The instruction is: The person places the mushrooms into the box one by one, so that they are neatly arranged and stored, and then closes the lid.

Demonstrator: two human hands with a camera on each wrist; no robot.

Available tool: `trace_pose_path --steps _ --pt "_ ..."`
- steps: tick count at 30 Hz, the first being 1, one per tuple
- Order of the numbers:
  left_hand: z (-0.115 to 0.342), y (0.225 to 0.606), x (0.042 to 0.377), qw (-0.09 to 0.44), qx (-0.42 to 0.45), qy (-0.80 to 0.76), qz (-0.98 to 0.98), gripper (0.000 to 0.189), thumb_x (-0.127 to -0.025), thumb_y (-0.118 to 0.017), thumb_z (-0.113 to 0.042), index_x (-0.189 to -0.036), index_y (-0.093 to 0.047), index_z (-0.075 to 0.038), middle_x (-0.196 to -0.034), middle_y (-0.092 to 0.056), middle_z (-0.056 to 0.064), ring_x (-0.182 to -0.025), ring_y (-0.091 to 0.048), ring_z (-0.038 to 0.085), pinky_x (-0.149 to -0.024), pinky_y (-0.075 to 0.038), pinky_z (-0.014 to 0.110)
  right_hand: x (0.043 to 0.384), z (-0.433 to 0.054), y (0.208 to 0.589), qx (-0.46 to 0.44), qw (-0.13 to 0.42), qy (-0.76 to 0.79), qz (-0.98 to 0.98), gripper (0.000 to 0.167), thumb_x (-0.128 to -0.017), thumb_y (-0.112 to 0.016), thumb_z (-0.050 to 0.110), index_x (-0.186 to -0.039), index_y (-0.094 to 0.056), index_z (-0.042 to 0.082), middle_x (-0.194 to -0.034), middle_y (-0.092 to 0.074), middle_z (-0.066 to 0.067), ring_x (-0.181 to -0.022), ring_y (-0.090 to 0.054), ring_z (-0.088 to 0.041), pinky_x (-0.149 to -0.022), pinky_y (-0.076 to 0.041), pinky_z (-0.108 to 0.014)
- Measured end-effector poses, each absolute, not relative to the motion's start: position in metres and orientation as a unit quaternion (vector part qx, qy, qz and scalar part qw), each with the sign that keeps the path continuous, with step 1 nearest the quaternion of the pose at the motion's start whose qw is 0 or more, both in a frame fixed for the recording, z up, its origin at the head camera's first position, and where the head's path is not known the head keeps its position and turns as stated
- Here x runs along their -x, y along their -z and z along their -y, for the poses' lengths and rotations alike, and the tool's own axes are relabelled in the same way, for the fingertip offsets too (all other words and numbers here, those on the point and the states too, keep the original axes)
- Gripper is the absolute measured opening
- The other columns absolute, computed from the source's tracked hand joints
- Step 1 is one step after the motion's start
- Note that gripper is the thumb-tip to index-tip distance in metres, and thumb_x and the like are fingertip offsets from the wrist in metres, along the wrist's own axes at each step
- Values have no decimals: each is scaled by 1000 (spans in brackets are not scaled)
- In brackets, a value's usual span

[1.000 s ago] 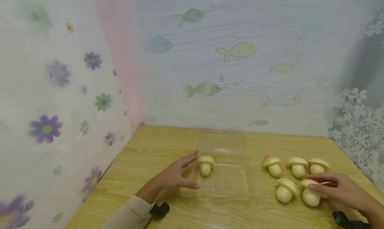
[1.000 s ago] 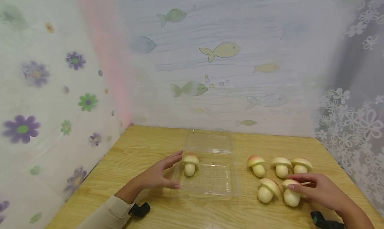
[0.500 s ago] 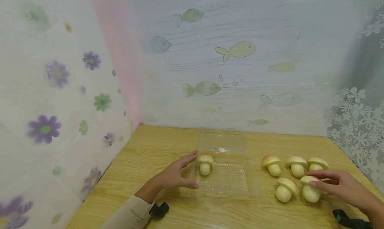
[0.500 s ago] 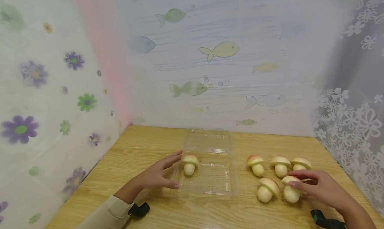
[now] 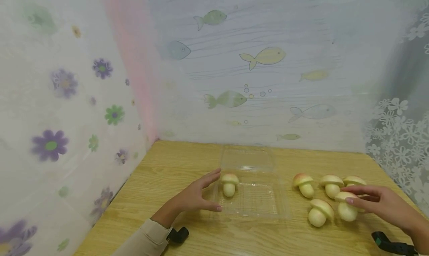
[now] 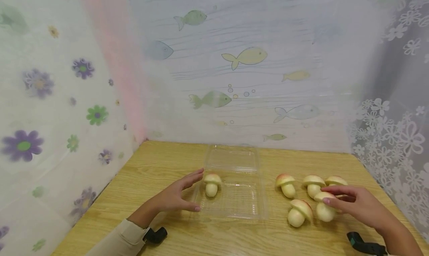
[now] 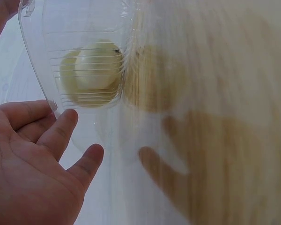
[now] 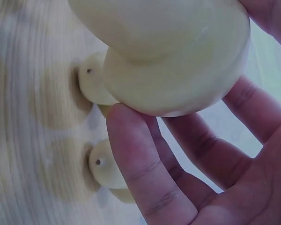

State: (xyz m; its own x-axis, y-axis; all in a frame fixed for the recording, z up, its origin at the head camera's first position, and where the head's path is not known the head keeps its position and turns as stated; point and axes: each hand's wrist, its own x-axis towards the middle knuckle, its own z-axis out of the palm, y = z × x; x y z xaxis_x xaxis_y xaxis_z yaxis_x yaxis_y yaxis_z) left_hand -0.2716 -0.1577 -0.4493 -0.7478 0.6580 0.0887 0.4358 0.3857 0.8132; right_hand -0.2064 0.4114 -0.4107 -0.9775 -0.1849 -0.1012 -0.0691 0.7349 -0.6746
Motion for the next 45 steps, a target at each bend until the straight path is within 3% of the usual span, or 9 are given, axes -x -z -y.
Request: trace_pose_path --steps 9,15,22,25,29,42,45 --pt "158 449 271 123 -330 -443 -825 107 -84 -87 -43 -167 -23 -20 -170 -10 -24 -160 -16 20 -124 -28 59 211 -406 401 81 73 349 -931 55 -108 -58 33 -149 -52 -3 -156 -27 -46 -111 -68 -47 -76 -60 -51" --pt "158 449 270 119 -329 -438 -828 108 -83 -87 -45 -167 -22 -24 -171 -10 -23 -160 -17 21 -124 -29 58 213 -401 395 87 61 348 -931 54 -106 -61 35 -148 -55 1 -153 -37 -42 -108 -71 -38 -76 -60 -48" --pt "158 452 272 115 -333 -433 -830 105 -83 -87 -47 -165 -21 -35 -175 -11 -10 -160 -16 23 -122 -29 62 217 -397 391 92 53 344 -933 52 -106 -62 35 -148 -56 3 -147 -53 -33 -98 -68 0 -75 -61 -43" --pt "158 452 273 120 -330 -432 -831 105 -83 -87 -47 -165 -21 -36 -175 -11 -10 -161 -14 21 -122 -28 62 218 -393 389 100 48 347 -931 51 -106 -62 33 -147 -57 4 -147 -53 -32 -96 -65 8 -75 -61 -42" --pt "158 451 273 120 -327 -429 -833 106 -83 -87 -49 -165 -21 -37 -174 -11 -14 -161 -14 20 -123 -28 61 219 -387 386 107 43 345 -931 49 -106 -62 32 -147 -58 6 -146 -55 -31 -98 -66 6 -73 -60 -37" --pt "157 449 270 113 -333 -428 -832 105 -83 -86 -49 -165 -21 -34 -175 -11 -9 -161 -14 24 -121 -28 65 226 -377 376 150 25 355 -922 40 -107 -61 26 -144 -62 15 -145 -57 -23 -106 -68 2 -76 -60 -32" --pt "158 449 269 110 -332 -425 -835 105 -83 -86 -49 -165 -21 -36 -174 -11 -13 -161 -13 23 -121 -27 65 228 -373 373 152 20 352 -923 39 -106 -62 28 -144 -63 18 -146 -57 -20 -108 -67 3 -77 -59 -31"
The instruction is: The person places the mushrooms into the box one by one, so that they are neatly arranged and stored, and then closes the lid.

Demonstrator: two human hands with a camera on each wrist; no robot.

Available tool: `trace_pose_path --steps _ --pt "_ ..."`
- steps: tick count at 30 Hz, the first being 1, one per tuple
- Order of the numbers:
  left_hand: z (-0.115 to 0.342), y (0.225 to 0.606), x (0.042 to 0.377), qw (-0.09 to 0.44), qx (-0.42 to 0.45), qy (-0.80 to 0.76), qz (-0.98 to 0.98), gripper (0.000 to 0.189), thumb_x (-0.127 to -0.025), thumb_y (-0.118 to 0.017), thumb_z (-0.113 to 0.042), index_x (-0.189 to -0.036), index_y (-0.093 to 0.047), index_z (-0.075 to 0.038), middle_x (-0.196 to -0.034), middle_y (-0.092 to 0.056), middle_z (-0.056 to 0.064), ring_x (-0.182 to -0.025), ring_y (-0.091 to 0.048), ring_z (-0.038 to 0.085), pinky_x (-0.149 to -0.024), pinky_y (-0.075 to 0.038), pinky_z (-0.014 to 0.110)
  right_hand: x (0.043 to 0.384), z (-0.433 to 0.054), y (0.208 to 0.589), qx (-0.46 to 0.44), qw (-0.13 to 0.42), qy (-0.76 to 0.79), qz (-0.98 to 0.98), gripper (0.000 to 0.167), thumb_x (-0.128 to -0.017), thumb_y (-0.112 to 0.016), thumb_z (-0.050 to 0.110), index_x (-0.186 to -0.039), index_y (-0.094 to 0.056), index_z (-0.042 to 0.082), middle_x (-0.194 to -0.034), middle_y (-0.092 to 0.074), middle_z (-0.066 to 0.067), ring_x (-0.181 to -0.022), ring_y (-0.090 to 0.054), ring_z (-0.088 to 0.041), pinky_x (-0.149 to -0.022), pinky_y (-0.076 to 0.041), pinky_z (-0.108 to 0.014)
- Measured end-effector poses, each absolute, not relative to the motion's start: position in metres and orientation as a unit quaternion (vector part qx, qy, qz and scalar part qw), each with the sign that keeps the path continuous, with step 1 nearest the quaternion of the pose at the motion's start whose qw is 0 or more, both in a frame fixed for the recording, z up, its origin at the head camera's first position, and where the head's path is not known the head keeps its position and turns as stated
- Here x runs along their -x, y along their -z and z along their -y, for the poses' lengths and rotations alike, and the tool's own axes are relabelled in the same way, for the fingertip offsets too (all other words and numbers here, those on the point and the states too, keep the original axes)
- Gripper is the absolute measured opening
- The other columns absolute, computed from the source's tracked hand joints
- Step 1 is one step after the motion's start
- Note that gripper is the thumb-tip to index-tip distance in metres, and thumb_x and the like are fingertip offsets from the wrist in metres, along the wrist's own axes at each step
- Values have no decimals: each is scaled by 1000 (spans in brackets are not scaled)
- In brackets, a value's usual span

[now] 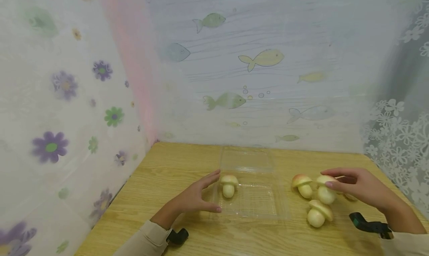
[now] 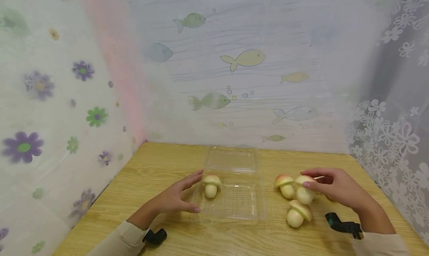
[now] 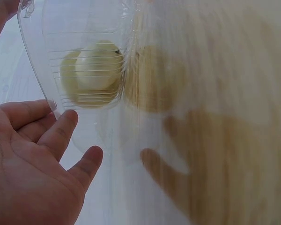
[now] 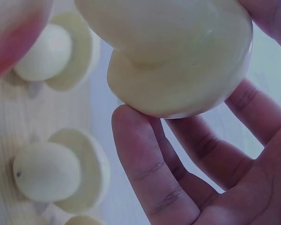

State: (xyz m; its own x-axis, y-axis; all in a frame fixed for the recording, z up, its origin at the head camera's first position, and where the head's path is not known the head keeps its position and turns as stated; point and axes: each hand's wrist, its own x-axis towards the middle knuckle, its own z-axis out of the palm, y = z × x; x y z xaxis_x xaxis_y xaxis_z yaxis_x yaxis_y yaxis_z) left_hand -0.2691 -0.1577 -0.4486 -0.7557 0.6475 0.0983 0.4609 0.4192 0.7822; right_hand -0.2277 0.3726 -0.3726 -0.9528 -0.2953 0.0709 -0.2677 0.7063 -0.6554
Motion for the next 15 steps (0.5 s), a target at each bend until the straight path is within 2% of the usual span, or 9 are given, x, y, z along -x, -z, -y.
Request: trace_pose_path --steps 6,15 --pt "158 449 269 109 -325 -423 -839 103 -84 -86 -47 -164 -22 -39 -170 -11 -26 -161 -13 20 -122 -27 63 231 -362 367 160 7 354 -921 39 -105 -64 28 -143 -63 19 -147 -57 -18 -109 -64 7 -78 -59 -29" --pt "157 450 270 108 -329 -422 -838 103 -85 -86 -44 -165 -21 -35 -171 -11 -22 -161 -13 23 -121 -27 65 235 -345 360 166 -1 348 -923 39 -104 -65 31 -142 -65 21 -142 -62 -14 -108 -66 2 -80 -58 -31"
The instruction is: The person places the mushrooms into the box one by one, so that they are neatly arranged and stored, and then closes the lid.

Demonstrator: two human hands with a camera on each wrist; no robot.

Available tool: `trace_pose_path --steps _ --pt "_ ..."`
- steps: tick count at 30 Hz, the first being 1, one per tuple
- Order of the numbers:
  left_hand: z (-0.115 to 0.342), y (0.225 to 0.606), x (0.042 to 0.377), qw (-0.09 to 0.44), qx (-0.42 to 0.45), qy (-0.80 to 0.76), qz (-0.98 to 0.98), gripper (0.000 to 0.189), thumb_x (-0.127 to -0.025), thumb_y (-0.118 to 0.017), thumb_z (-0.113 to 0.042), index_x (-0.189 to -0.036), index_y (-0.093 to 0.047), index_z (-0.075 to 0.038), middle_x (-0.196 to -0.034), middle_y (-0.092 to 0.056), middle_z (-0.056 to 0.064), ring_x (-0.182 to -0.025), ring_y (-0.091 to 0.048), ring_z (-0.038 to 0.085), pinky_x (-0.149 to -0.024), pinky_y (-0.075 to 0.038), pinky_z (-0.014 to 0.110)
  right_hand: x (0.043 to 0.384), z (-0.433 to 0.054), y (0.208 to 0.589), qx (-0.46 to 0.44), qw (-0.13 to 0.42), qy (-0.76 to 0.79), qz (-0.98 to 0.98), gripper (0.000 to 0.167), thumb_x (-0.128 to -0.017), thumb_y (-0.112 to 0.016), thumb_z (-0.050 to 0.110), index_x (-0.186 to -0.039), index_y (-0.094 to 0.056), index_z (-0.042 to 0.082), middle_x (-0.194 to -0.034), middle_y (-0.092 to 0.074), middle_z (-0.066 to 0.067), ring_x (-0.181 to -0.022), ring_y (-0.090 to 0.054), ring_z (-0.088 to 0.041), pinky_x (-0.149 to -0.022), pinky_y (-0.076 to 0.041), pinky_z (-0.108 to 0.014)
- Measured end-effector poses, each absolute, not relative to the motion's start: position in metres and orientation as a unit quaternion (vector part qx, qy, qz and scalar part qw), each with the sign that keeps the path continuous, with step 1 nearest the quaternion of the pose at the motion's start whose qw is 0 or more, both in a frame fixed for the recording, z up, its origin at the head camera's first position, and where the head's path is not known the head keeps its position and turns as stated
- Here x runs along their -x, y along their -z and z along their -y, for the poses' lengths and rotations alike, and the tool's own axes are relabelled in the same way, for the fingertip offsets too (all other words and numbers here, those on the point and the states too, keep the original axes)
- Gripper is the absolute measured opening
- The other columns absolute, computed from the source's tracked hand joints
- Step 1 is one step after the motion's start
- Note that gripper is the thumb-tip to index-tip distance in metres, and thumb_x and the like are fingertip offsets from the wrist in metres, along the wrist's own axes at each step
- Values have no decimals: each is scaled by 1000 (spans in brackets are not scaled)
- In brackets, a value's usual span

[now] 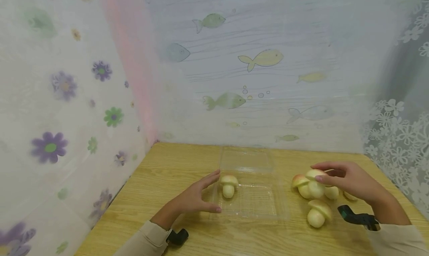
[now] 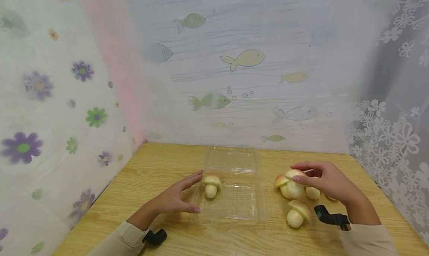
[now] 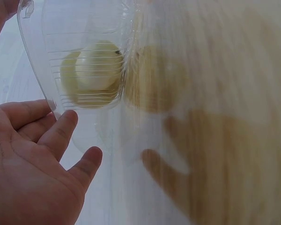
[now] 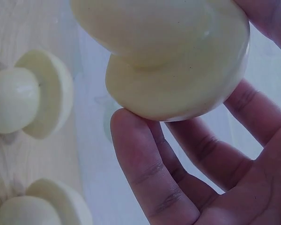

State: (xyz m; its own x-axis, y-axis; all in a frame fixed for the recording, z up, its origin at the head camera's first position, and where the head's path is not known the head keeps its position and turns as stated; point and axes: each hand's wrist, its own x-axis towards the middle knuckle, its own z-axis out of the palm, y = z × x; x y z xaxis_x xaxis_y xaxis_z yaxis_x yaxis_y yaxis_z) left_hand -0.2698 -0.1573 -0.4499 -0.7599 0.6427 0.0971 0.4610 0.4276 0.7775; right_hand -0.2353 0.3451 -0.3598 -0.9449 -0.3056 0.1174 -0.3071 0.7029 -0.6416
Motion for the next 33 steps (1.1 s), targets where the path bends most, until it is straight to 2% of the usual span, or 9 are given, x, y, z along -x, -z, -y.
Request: trace_pose_path --steps 4,11,15,19,23,29,33 --pt "157 449 269 110 -327 -425 -837 102 -86 -86 -40 -165 -22 -36 -171 -11 -23 -161 -13 22 -122 -27 65 238 -339 357 -167 2 -349 922 38 -104 -65 33 -141 -65 23 -143 -61 -13 -109 -67 -1 -80 -58 -33" --pt "156 448 268 112 -323 -425 -838 102 -85 -86 -46 -164 -23 -36 -170 -11 -26 -161 -13 20 -122 -27 63 242 -329 354 -179 23 -352 918 37 -103 -67 31 -139 -66 24 -142 -62 -10 -107 -67 0 -80 -58 -32" --pt "156 448 269 111 -325 -423 -838 103 -85 -86 -45 -166 -23 -30 -170 -11 -25 -161 -12 21 -122 -27 64 242 -322 350 -184 22 -358 915 38 -102 -68 30 -139 -66 24 -143 -61 -10 -108 -65 0 -78 -58 -32" --pt "157 449 270 108 -328 -422 -838 104 -86 -86 -41 -167 -23 -22 -171 -11 -23 -161 -13 23 -121 -27 65 245 -313 347 -185 18 -368 911 39 -102 -69 32 -139 -66 24 -146 -59 -10 -112 -65 -8 -77 -58 -34" --pt "157 448 269 109 -327 -423 -838 104 -86 -86 -37 -167 -23 -20 -171 -10 -22 -161 -12 24 -122 -26 66 249 -305 344 -186 23 -369 910 39 -101 -69 34 -139 -67 25 -145 -59 -9 -114 -65 -17 -78 -57 -38" --pt "157 448 269 109 -324 -421 -841 106 -85 -87 -41 -167 -23 -18 -172 -10 -20 -161 -12 23 -122 -26 65 256 -293 337 -199 28 -374 905 37 -101 -70 35 -137 -67 29 -141 -62 -7 -113 -67 -15 -84 -56 -41" --pt "157 449 270 111 -324 -423 -839 106 -85 -86 -40 -167 -23 -18 -173 -10 -18 -161 -12 24 -121 -26 66 259 -285 331 -201 35 -383 901 37 -100 -71 35 -136 -68 30 -139 -64 -3 -114 -66 -16 -87 -56 -38"
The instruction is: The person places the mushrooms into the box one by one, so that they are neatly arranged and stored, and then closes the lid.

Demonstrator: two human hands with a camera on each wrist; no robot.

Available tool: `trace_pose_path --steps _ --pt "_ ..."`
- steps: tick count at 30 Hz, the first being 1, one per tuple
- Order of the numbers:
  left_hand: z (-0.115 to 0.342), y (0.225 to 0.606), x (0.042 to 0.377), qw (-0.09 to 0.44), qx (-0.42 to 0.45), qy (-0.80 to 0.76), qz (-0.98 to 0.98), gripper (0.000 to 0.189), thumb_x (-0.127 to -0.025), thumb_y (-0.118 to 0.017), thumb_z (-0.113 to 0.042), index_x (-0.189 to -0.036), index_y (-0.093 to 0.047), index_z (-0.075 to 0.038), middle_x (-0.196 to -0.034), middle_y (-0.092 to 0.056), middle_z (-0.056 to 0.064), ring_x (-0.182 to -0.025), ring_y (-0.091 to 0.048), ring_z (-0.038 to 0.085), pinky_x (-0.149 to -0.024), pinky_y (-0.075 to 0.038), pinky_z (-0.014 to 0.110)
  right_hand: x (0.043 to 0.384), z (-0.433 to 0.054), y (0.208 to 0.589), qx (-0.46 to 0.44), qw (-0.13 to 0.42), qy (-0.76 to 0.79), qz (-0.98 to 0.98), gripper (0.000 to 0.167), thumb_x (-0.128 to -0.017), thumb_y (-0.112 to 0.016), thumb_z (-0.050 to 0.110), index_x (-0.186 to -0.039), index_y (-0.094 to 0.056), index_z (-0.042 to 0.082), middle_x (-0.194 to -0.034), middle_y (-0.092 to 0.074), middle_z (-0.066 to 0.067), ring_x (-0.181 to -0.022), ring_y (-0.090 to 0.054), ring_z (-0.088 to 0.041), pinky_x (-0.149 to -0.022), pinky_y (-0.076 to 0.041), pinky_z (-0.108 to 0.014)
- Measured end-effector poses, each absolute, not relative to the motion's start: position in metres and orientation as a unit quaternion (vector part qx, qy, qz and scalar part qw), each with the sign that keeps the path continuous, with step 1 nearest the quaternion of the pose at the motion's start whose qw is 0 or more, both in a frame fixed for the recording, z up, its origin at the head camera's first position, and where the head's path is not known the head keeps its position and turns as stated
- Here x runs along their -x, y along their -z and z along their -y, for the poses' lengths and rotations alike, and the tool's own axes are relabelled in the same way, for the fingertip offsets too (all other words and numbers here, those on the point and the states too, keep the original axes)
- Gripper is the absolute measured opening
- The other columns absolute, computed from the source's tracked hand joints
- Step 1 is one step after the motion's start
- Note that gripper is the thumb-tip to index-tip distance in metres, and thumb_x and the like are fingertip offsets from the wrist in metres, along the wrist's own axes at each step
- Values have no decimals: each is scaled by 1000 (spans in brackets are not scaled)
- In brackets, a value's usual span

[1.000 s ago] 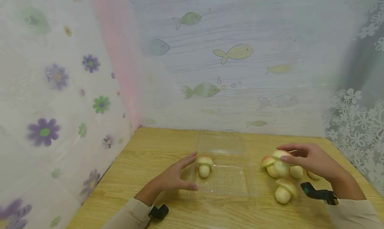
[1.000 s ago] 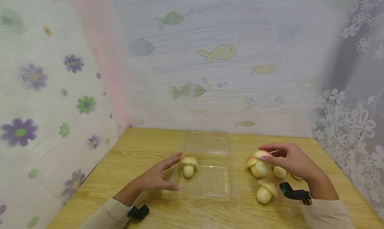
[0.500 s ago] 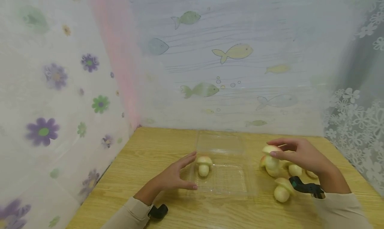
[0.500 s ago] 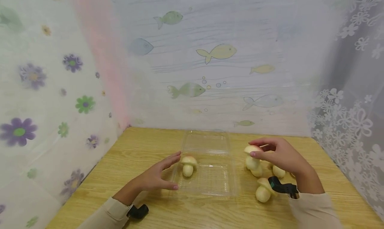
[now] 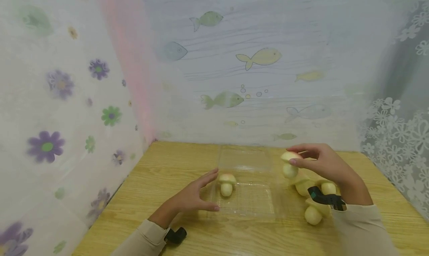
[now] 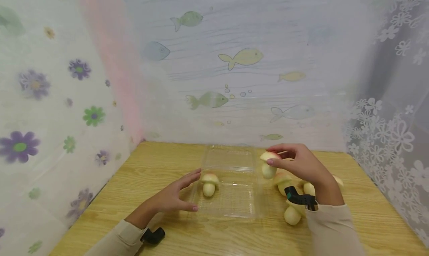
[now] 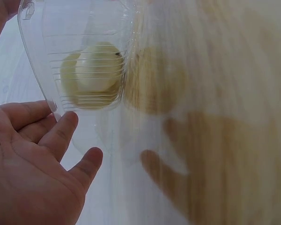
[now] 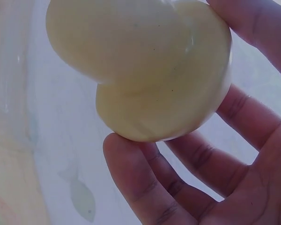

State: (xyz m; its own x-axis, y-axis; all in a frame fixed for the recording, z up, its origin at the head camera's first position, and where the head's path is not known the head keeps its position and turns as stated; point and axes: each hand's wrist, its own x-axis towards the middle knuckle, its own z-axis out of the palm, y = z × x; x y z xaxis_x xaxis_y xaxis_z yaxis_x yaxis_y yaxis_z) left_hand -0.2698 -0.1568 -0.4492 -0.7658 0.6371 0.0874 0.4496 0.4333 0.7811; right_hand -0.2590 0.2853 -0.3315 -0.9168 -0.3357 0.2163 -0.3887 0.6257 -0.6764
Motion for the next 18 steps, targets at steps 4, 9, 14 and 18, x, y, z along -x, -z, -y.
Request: trace_pose_path --steps 4,9,14,18 --pt "157 449 270 112 -328 -424 -837 105 -86 -86 -41 -167 -22 -18 -172 -9 -20 -161 -12 25 -121 -26 67 262 -278 331 -208 42 -394 894 36 -99 -73 33 -135 -69 29 -140 -63 -1 -115 -66 -15 -87 -57 -35" --pt "156 450 271 108 -333 -428 -834 107 -85 -86 -42 -167 -22 -18 -172 -10 -18 -161 -12 28 -120 -25 69 266 -273 333 -221 48 -405 886 36 -99 -74 30 -134 -70 28 -141 -63 -2 -114 -68 -18 -86 -58 -32" --pt "156 450 269 116 -327 -430 -833 105 -86 -86 -39 -167 -21 -27 -172 -9 -20 -161 -11 27 -121 -25 69 267 -269 337 -224 46 -413 882 35 -98 -75 31 -133 -70 29 -142 -62 -2 -114 -68 -19 -85 -59 -32" --pt "156 448 269 114 -325 -430 -834 104 -86 -86 -38 -167 -22 -28 -171 -10 -22 -161 -12 25 -121 -26 67 269 -264 338 -227 46 -417 879 36 -98 -75 32 -133 -70 30 -143 -62 -3 -115 -67 -21 -84 -59 -34"
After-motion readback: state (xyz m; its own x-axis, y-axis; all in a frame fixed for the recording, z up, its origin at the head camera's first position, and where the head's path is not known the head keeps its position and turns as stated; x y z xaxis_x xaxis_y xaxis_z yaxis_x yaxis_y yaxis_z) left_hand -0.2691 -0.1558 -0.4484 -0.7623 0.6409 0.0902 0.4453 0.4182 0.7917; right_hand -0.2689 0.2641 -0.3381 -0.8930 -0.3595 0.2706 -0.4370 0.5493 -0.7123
